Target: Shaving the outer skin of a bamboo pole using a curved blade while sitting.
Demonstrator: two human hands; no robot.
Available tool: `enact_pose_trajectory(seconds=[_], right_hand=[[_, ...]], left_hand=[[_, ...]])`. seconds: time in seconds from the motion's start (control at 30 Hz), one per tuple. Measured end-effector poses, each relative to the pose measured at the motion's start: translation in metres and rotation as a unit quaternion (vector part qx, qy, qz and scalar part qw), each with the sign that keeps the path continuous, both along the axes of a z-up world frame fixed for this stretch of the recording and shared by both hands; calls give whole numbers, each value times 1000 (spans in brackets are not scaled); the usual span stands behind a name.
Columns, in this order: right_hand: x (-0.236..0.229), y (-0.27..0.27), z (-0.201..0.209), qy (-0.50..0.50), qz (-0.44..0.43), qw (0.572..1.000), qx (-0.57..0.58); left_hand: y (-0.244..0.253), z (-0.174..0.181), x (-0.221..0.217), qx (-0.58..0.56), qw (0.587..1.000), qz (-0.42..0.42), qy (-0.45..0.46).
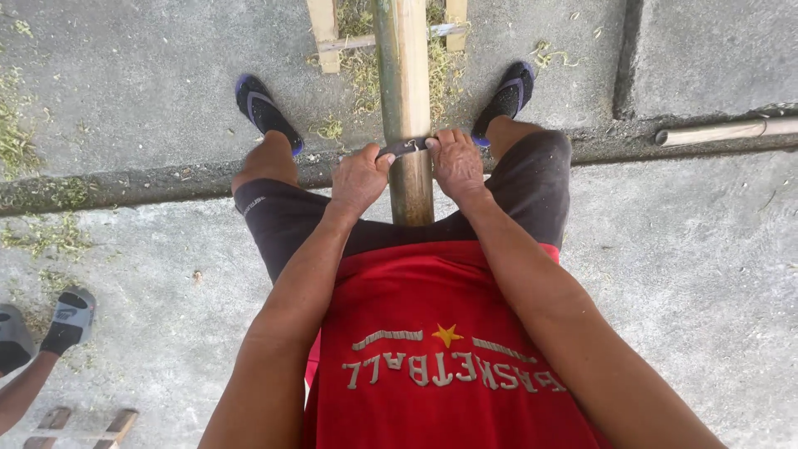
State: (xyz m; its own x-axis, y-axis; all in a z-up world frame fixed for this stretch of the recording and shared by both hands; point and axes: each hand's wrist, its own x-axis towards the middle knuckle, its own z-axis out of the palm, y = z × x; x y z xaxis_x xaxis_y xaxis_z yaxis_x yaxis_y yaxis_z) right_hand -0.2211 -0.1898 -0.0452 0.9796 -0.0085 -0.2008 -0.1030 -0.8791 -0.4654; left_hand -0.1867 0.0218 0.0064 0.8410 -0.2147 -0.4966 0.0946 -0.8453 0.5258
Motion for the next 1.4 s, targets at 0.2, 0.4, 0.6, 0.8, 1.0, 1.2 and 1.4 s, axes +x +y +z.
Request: enact_pose_trajectory(seconds=[0.2, 0.4, 0.6, 0.8, 1.0, 1.2, 1.4], right_hand=[[-25, 6, 12, 60, -16, 998, 6], [-72, -7, -7, 116, 56, 992, 14], [-43, -3, 8, 110, 30, 992, 46], [80, -7, 22, 137, 12, 991, -4], [76, -15, 5, -26, 48, 998, -29], [39, -4, 12, 8, 16, 999, -44], [20, 3, 17, 28, 2, 999, -14]], left_hand=[[7, -10, -29, -23, 999, 0, -32], [12, -4, -70, -39, 999, -3, 32], [20, -34, -50, -64, 998, -21, 8], [-3, -1, 66, -62, 998, 18, 28], [-7, -24, 59, -89, 993, 83, 2], [0, -15, 25, -66, 996, 53, -19], [5, -6, 15, -53, 996, 48, 57]])
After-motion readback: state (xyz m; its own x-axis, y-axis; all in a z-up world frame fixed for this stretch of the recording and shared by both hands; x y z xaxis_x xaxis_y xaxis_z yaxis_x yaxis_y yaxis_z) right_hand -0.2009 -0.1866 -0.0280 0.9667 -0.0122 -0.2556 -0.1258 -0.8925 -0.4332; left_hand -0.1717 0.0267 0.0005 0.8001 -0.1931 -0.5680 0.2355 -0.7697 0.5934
